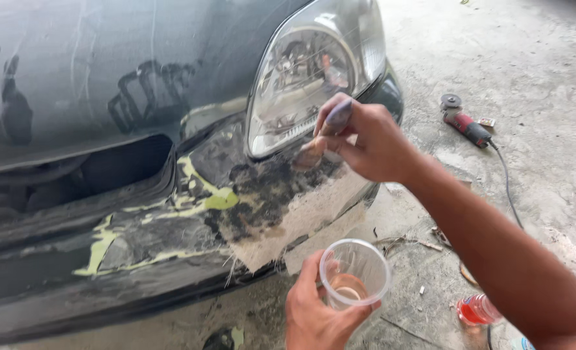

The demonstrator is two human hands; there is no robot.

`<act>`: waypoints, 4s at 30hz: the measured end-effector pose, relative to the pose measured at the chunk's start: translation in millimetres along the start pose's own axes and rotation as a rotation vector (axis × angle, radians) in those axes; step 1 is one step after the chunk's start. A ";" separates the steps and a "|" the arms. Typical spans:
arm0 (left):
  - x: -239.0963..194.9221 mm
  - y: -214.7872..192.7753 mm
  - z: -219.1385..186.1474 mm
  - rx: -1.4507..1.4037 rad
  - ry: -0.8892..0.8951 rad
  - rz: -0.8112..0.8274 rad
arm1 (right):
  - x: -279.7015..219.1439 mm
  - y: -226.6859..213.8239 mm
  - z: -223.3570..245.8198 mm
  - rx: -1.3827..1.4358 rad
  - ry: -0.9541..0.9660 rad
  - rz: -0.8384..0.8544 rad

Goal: The person applies a liquid resin to a damaged area on a car bumper using a brush. They then place a piece of fiberglass mat over the wet area and press it down. Finally, they apply more resin over the mat to saturate it.

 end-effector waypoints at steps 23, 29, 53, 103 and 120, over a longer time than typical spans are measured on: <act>35.0 75.2 39.1 0.127 -0.190 -0.112 | -34.8 -82.1 -117.8 0.114 0.211 -0.229; 43.8 88.3 26.5 0.108 -0.293 -0.115 | -51.4 -88.6 -157.9 0.099 0.244 -0.279; 77.9 109.2 -9.9 0.091 0.253 -0.003 | -124.7 -99.6 -37.2 0.204 0.228 0.095; 92.6 116.0 -2.8 0.138 -0.189 -0.356 | -54.6 -111.0 -183.3 0.028 0.174 -0.342; 83.7 111.6 8.2 0.165 -0.285 -0.291 | -50.5 -87.9 -175.3 0.016 0.222 -0.274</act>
Point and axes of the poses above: each hand's wrist, its own x-axis towards the middle knuckle, its own y-axis out of the palm, z = x × y, the point moved 2 cm from there along x, towards the middle knuckle, and after that the axes turned 10 degrees about y, right-handed, at the moved point
